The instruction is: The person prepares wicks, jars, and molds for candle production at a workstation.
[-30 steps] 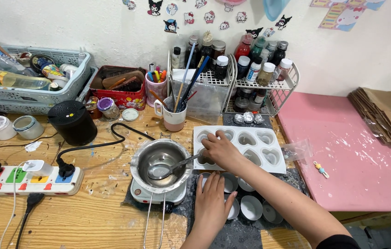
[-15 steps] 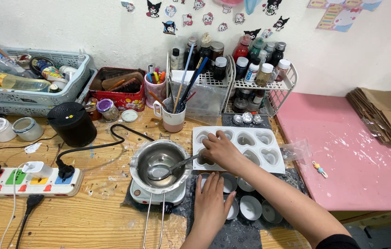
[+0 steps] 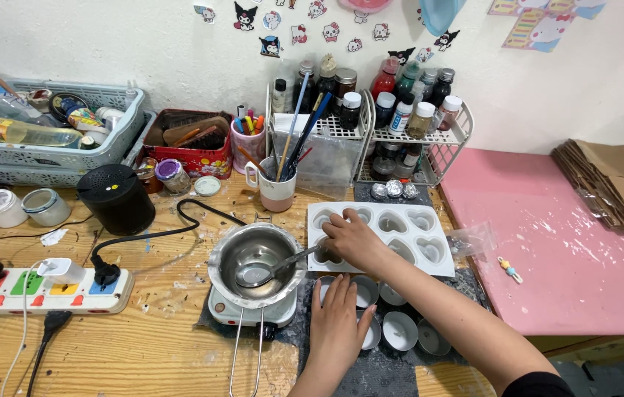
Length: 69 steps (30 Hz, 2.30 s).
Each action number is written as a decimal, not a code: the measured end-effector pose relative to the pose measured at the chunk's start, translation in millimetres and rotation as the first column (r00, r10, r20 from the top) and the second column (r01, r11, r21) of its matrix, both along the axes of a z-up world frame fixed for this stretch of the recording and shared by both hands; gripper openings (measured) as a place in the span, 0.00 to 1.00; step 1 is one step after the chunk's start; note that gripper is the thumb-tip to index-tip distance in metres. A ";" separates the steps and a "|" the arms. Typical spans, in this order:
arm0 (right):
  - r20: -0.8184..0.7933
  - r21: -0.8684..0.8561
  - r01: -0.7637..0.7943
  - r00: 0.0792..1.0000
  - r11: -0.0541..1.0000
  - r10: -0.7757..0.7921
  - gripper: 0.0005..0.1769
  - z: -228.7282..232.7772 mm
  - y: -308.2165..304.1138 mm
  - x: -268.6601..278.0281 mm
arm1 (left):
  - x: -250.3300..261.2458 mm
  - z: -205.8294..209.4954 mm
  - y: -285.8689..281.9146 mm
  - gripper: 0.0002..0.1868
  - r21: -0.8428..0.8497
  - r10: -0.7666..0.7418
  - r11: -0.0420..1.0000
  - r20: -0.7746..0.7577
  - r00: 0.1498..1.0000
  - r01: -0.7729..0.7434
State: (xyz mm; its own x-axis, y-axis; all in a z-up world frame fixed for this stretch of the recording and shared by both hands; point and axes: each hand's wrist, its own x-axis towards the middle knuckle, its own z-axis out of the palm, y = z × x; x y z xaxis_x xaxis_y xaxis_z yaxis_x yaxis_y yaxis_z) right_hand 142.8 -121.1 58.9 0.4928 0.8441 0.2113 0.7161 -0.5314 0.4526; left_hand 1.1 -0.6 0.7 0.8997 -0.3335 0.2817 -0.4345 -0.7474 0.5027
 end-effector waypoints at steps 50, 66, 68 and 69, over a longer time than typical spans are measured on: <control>-0.263 0.088 0.516 0.837 0.852 -0.480 0.12 -17.2 -130.9 47.2 | -1.6 6.9 3.4 0.26 -0.070 0.000 0.998 0.076 0.997 0.005; -0.414 0.413 0.609 0.788 0.677 -0.457 0.11 53.7 -179.9 -9.1 | -3.5 11.4 5.5 0.25 -0.099 0.013 0.995 0.073 0.997 -0.005; -0.516 0.380 0.773 0.633 0.508 -0.577 0.16 71.0 -183.8 -36.2 | -0.2 9.3 5.6 0.25 -0.082 0.006 0.997 0.057 0.998 -0.002; -0.613 0.321 0.894 0.449 0.314 -0.650 0.21 77.3 -184.9 -51.2 | -0.6 7.3 6.6 0.26 -0.060 0.005 0.998 0.035 0.999 -0.003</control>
State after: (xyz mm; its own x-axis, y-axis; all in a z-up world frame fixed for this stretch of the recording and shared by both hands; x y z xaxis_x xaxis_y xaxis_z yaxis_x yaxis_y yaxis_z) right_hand 91.6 -306.0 136.2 0.9719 -0.2019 0.1212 -0.1611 -0.9454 -0.2832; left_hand 0.5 6.0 8.1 0.8902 -0.3111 0.3328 -0.4495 -0.7182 0.5312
